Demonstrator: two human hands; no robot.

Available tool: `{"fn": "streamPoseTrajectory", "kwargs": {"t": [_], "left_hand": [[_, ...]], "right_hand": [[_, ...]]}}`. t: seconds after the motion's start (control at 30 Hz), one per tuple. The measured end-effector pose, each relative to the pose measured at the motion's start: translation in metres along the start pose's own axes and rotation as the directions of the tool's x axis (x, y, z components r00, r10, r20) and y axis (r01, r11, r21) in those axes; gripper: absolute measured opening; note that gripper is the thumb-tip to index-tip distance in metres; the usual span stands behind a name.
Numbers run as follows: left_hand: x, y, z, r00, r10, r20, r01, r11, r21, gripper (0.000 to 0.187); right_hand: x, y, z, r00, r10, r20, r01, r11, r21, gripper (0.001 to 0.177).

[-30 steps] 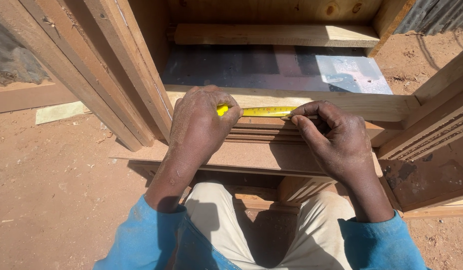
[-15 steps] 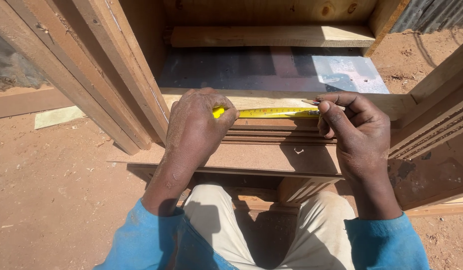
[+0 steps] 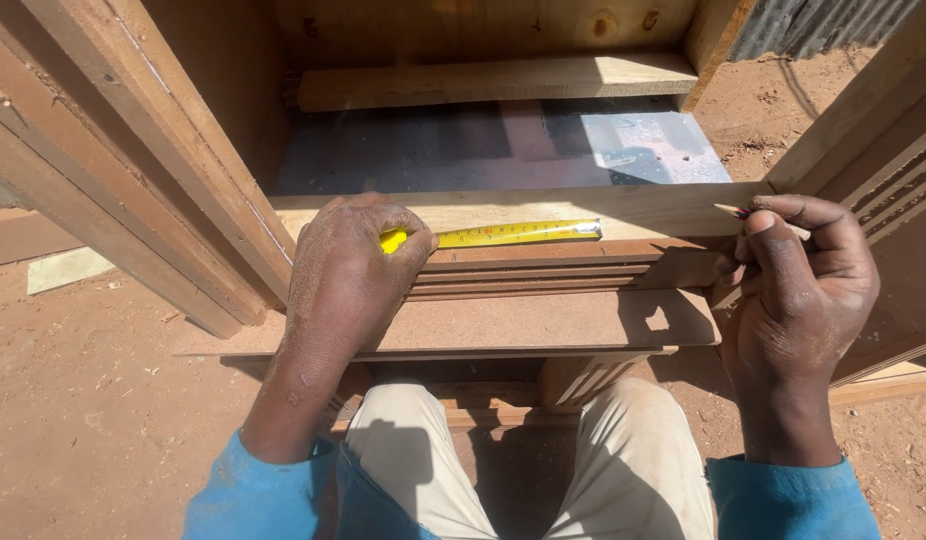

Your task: The person measures the width of a wooden cabinet frame using a yellow tape measure and marks the measurements with a pencil. The person sits on the ground while performing the task.

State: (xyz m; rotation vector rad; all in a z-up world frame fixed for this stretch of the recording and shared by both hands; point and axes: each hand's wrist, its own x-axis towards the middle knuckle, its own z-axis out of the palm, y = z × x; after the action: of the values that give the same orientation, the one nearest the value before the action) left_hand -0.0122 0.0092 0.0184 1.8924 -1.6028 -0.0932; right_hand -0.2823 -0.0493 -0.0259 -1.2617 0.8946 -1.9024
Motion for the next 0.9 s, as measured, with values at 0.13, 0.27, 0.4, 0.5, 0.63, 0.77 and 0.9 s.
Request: {"fn": "streamPoseTrajectory", "kwargs": {"t": [0.13, 0.27, 0.4, 0.5, 0.63, 0.77, 0.9], "left_hand": [[-0.001, 0.003, -0.001, 0.999, -0.039, 0.01, 0.038, 0.999, 0.017, 0.023], [0.002, 0.0, 0.002, 0.999, -0.035, 0.006, 0.034, 0.999, 0.04, 0.024], [0.005, -0.008, 0.007, 0.999, 0.028, -0.016, -0.028, 0.998, 0.05, 0.022], [0.006, -0.008, 0.007, 0.999, 0.05, -0.018, -0.049, 0.998, 0.049, 0.022], [0.007, 0.004, 0.0, 0.995, -0.074, 0.069, 0.071, 0.997, 0.04, 0.023], [0.016, 0.015, 0.011, 0.994, -0.069, 0.082, 0.065, 0.997, 0.048, 0.024], [0.025, 0.033, 0.031, 0.996, -0.012, 0.085, 0.017, 0.998, -0.055, 0.021]], "right_hand": [[-0.005, -0.001, -0.017, 1.0, -0.016, -0.021, 0.015, 0.999, -0.047, 0.006], [-0.01, 0.002, -0.026, 1.0, -0.004, -0.011, 0.004, 0.999, -0.037, 0.004], [-0.009, 0.003, -0.033, 0.999, 0.008, -0.034, -0.01, 0.999, -0.044, 0.004], [-0.01, 0.002, -0.037, 0.999, 0.014, -0.037, -0.015, 0.999, -0.034, 0.005], [-0.011, 0.001, -0.046, 0.997, 0.041, -0.064, -0.043, 0.999, -0.024, 0.006], [-0.013, 0.002, -0.055, 0.995, 0.03, -0.09, -0.031, 1.0, -0.003, 0.008], [-0.016, -0.003, -0.059, 0.996, 0.043, -0.082, -0.042, 0.999, 0.009, 0.007]]}}
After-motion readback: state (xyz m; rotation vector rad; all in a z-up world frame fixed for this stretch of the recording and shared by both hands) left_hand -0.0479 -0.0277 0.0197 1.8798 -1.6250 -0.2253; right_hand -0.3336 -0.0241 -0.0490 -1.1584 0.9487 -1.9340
